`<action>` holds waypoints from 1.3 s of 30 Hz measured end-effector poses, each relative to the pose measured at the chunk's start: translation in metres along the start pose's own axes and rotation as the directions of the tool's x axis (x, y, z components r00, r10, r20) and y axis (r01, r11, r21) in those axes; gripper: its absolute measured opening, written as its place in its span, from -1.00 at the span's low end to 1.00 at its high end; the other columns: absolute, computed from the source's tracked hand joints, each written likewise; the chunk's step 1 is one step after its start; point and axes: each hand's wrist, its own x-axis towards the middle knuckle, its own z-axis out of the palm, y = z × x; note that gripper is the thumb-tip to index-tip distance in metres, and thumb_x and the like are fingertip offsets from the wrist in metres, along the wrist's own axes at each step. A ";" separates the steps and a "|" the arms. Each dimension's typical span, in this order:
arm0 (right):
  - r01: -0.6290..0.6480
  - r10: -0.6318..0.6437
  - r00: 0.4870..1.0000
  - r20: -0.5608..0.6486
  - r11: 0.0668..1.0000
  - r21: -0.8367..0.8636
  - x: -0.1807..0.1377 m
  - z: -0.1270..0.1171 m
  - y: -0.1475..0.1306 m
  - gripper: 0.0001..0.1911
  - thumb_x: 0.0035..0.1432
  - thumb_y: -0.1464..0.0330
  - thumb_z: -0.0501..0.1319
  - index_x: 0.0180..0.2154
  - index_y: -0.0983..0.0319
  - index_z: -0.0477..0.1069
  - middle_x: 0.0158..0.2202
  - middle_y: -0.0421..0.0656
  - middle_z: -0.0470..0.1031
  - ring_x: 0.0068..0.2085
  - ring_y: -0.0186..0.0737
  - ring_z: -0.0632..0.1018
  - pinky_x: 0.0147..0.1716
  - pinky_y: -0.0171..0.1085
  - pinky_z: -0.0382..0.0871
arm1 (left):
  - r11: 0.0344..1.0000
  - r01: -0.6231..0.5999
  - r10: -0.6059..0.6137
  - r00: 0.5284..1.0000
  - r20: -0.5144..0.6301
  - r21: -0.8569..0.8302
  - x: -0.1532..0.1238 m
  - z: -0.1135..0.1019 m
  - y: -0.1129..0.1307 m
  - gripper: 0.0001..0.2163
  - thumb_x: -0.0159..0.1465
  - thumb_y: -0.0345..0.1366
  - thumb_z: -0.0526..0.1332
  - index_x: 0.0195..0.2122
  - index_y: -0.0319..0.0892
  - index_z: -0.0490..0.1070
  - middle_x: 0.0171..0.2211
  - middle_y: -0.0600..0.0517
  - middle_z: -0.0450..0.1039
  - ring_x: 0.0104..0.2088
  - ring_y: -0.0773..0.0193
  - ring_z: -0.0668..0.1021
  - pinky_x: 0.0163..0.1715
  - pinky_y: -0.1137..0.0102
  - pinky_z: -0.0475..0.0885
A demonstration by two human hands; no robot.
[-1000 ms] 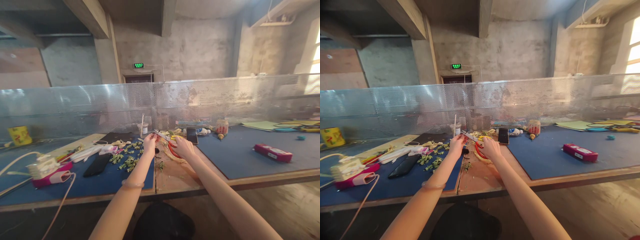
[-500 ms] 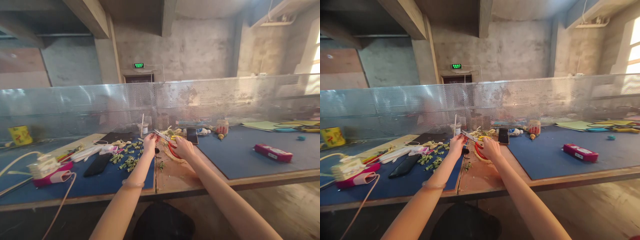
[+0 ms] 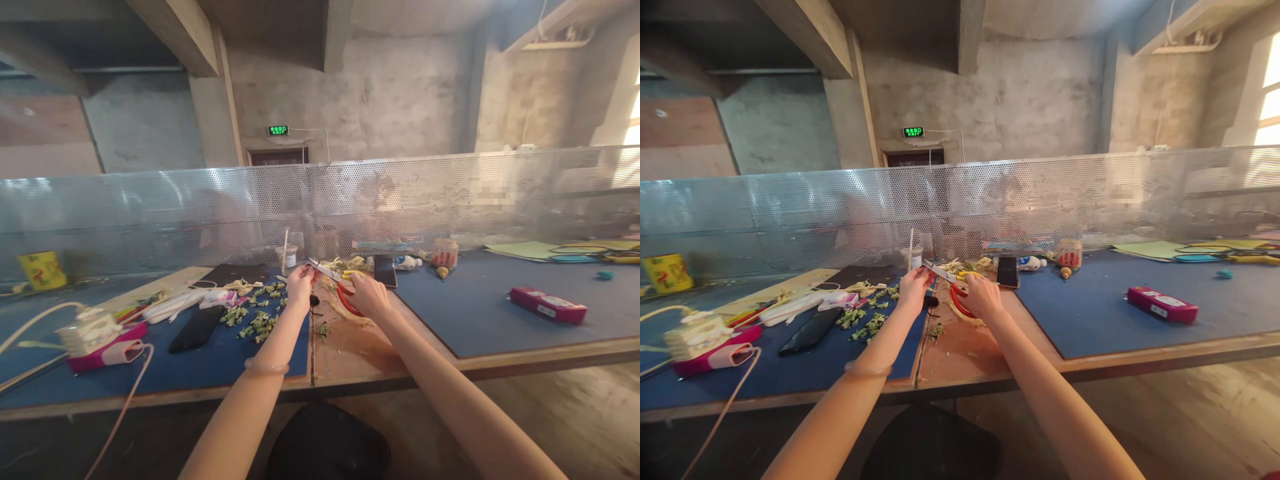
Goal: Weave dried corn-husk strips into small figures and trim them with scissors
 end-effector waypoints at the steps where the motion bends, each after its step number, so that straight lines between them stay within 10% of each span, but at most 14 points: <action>1: 0.005 -0.005 1.000 -0.007 1.000 0.003 0.000 0.000 0.000 -0.51 0.10 -0.01 -0.08 -0.16 0.20 0.31 -0.21 -0.07 0.48 -0.19 -0.11 0.49 -0.31 -0.27 0.26 | 1.000 -0.002 0.002 1.000 0.005 0.003 0.000 0.000 0.000 -0.91 -0.04 -0.38 0.26 -0.50 -0.26 0.39 -0.55 0.03 0.44 -0.49 0.34 0.49 -0.43 0.45 0.35; 39: 0.122 -0.122 0.990 -0.074 0.992 0.003 0.009 0.007 0.017 -0.55 0.12 0.04 -0.06 -0.13 0.24 0.23 -0.12 -0.01 0.40 -0.07 -0.10 0.40 -0.26 -0.26 0.25 | 0.994 0.068 -0.078 0.990 0.114 0.088 0.001 -0.006 -0.004 -0.92 -0.06 -0.38 0.23 -0.51 -0.27 0.42 -0.50 -0.01 0.47 -0.44 0.33 0.50 -0.56 0.54 0.21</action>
